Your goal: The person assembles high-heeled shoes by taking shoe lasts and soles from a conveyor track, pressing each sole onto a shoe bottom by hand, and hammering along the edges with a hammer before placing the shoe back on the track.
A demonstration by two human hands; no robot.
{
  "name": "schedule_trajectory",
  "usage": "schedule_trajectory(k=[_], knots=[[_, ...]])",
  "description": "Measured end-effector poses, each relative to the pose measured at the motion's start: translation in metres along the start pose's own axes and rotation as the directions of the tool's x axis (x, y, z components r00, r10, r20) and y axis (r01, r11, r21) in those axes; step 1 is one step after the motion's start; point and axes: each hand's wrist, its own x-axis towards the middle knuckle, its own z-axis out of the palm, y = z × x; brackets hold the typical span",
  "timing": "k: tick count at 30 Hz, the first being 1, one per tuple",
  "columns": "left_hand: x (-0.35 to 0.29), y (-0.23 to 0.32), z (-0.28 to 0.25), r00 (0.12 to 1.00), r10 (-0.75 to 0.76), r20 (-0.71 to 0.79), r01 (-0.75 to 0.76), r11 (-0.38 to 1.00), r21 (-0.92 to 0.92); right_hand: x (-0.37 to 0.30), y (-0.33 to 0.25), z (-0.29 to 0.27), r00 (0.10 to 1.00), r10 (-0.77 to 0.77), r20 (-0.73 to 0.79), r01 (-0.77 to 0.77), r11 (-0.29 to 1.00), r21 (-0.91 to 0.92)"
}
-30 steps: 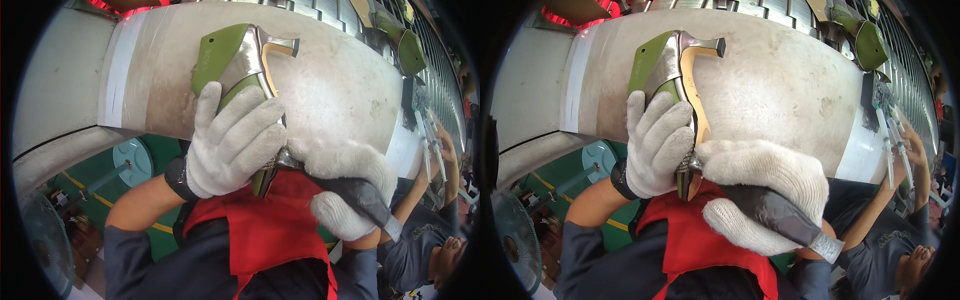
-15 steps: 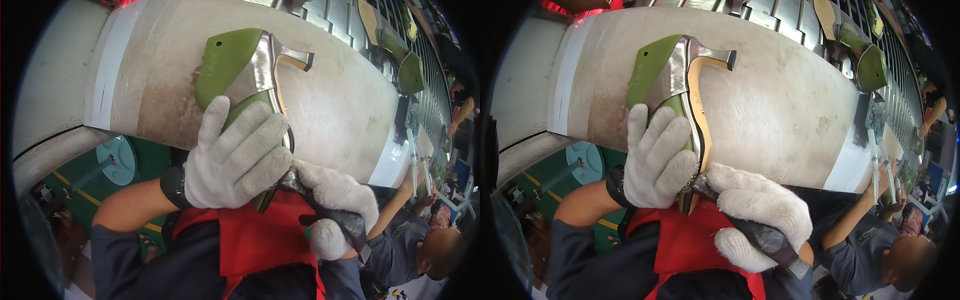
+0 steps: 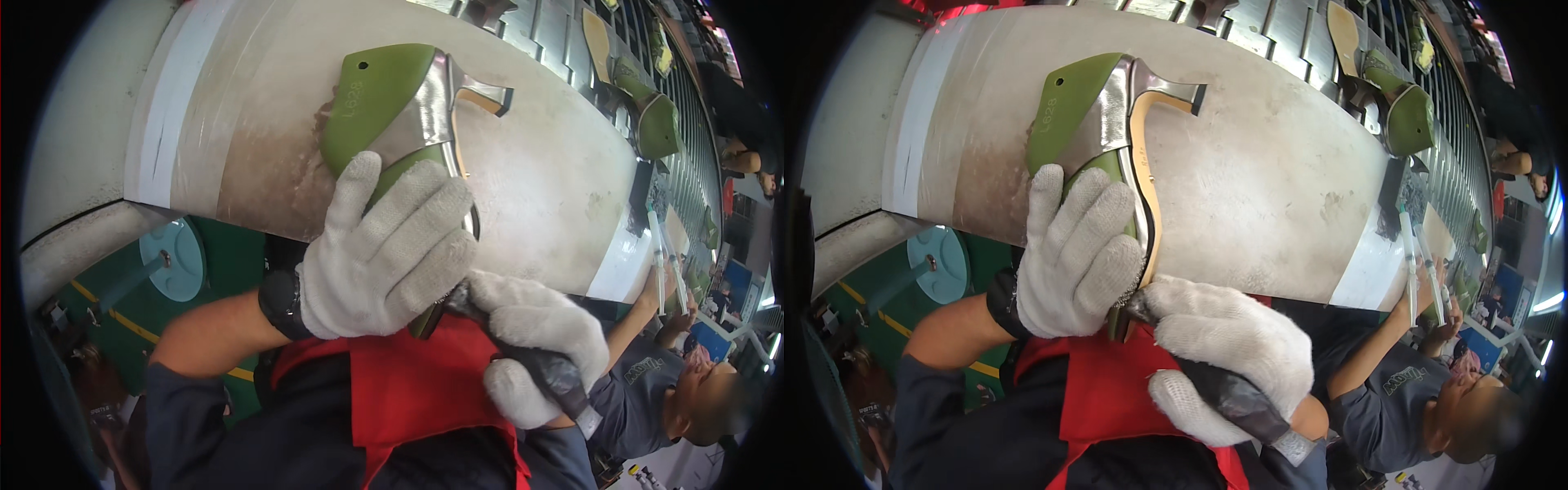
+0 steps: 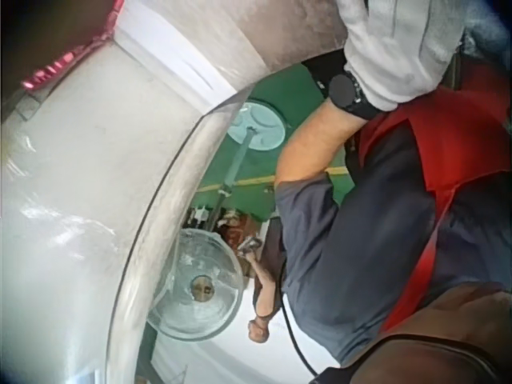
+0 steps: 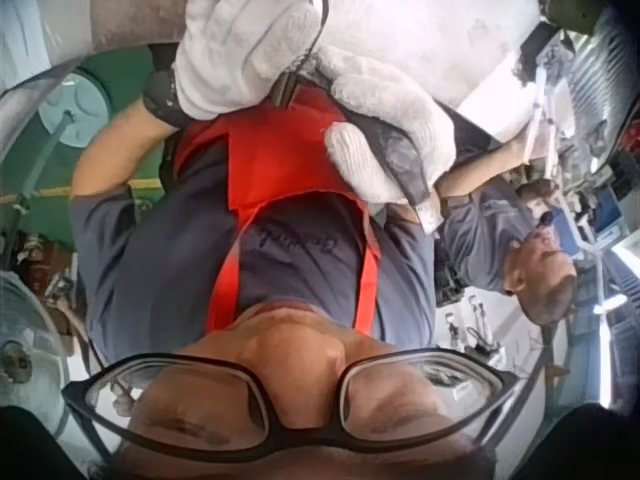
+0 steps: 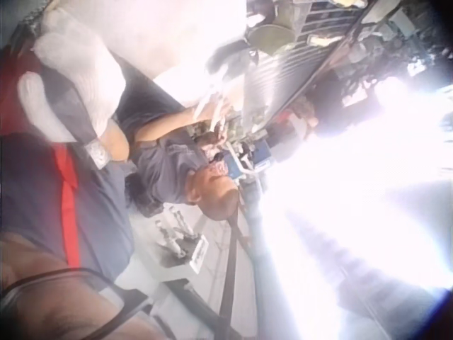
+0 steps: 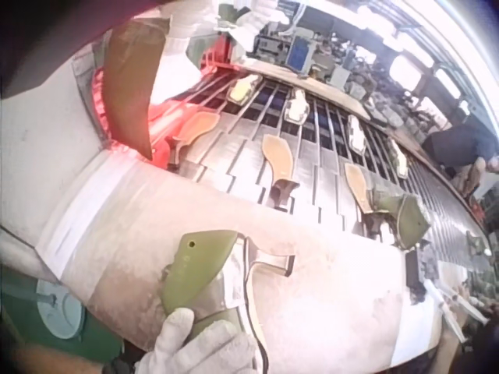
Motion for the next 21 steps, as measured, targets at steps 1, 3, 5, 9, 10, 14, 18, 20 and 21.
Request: schedule_trajectory(k=[1,3,5,9,10,14,18,20,21], knots=[[0.000,0.003,0.000,1.000,-0.010,0.008,0.010,1.000,0.015,-0.003,-0.004,0.000,0.999,-0.001,0.032,0.005,0.994,-0.106],[0.003,0.009,0.002,0.998,-0.051,-0.049,0.052,0.998,0.020,-0.013,-0.006,0.001,0.999,-0.008,0.053,0.019,0.977,-0.212],[0.000,0.006,0.012,0.985,-0.086,-0.149,0.096,0.993,0.063,-0.019,0.002,0.002,0.996,0.034,-0.088,-0.041,0.996,-0.079],[-0.004,0.012,0.016,0.976,-0.125,-0.178,0.145,0.984,0.104,-0.013,-0.003,0.000,0.991,-0.027,-0.131,0.004,0.984,-0.176],[-0.004,0.012,0.016,0.975,-0.128,-0.182,0.148,0.984,0.099,-0.012,-0.002,-0.001,0.988,-0.024,-0.155,-0.006,0.982,-0.190],[-0.008,0.012,0.017,0.982,-0.112,-0.153,0.129,0.986,0.104,-0.004,-0.008,0.001,0.979,0.046,-0.196,-0.081,0.982,-0.170],[-0.015,0.012,0.018,0.980,-0.132,-0.149,0.142,0.988,0.062,0.012,-0.012,-0.004,0.970,0.152,-0.190,-0.167,0.984,-0.066],[-0.017,0.011,0.015,0.992,-0.085,-0.090,0.088,0.996,0.033,0.021,-0.018,-0.010,0.957,0.232,-0.177,-0.243,0.969,-0.045],[-0.017,0.013,0.015,0.992,-0.091,-0.091,0.094,0.995,0.029,0.025,-0.020,-0.013,0.940,0.301,-0.163,-0.308,0.951,-0.022]])
